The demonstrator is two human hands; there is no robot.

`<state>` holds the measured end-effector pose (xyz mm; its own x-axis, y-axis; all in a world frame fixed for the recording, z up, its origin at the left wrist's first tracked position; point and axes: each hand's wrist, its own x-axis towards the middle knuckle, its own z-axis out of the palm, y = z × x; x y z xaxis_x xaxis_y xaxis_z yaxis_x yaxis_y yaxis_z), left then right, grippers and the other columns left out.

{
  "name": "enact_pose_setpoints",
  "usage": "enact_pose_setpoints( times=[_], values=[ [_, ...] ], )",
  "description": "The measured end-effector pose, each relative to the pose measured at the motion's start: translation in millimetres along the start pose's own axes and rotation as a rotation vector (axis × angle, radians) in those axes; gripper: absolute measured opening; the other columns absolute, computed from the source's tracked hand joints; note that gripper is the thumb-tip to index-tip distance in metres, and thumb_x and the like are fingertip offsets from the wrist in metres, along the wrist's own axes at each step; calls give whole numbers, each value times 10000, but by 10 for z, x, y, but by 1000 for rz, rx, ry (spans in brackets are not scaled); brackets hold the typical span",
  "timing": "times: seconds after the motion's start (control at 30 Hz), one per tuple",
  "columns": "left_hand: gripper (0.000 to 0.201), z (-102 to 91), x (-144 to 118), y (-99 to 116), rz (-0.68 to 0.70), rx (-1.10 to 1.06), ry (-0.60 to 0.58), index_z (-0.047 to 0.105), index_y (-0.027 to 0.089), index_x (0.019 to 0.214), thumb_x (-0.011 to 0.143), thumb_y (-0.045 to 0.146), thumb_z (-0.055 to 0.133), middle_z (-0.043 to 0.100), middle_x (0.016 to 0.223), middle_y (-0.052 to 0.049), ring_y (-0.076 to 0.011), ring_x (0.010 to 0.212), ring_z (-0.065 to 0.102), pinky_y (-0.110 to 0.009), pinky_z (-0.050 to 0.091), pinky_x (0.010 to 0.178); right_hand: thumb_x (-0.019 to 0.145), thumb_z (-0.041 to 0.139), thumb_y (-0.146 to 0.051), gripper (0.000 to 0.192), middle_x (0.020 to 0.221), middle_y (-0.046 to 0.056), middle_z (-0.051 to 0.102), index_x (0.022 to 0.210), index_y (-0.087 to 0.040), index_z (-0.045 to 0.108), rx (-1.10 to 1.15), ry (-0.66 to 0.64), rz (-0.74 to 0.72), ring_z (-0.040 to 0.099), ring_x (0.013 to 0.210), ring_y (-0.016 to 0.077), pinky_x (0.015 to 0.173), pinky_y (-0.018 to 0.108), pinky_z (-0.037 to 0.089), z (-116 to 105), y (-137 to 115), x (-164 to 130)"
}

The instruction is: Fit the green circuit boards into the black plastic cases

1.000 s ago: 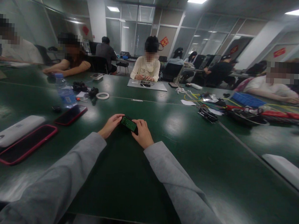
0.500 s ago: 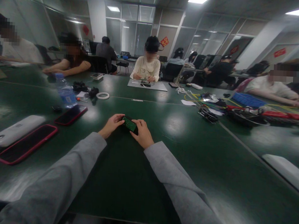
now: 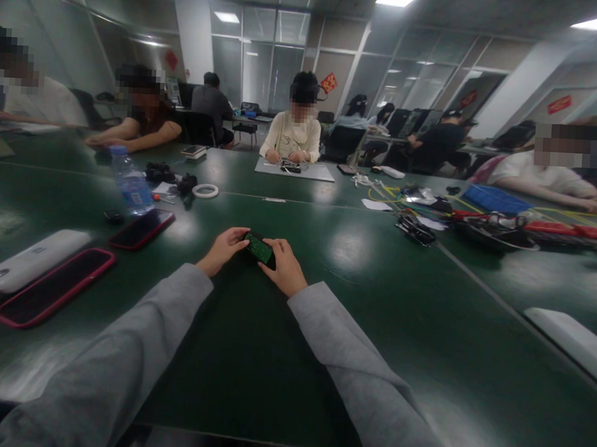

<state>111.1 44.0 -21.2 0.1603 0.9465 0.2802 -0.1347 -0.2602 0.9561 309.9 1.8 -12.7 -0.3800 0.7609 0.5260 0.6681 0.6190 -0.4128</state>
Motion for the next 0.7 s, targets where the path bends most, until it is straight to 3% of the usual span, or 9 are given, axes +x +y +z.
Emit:
enact_pose_setpoints(
  times=[0.23, 0.4, 0.7],
  values=[
    [372, -5, 9, -20, 5, 1, -4, 573, 129, 1063, 713, 201, 676, 588, 1167, -126, -190, 1083, 553, -397, 387, 1009, 824, 564, -402, 495, 1178, 101, 453, 1256, -224, 401, 26, 5, 20, 479, 1110, 238, 969, 446, 424, 5, -20, 0],
    [378, -1, 10, -16, -9, -2, 3, 575, 136, 1057, 701, 200, 688, 590, 1174, -120, -193, 1088, 551, -402, 379, 1016, 915, 380, -315, 342, 1178, 91, 466, 1243, -222, 405, 62, 12, 14, 469, 1128, 211, 1003, 429, 394, -11, -50, 1],
    [384, -9, 3, -19, -13, -13, -1, 579, 140, 1061, 698, 200, 690, 589, 1174, -116, -192, 1096, 548, -397, 381, 1015, 909, 365, -263, 344, 1184, 92, 456, 1247, -218, 405, 63, 16, 16, 464, 1123, 206, 999, 413, 397, 5, -27, 0]
  ],
)
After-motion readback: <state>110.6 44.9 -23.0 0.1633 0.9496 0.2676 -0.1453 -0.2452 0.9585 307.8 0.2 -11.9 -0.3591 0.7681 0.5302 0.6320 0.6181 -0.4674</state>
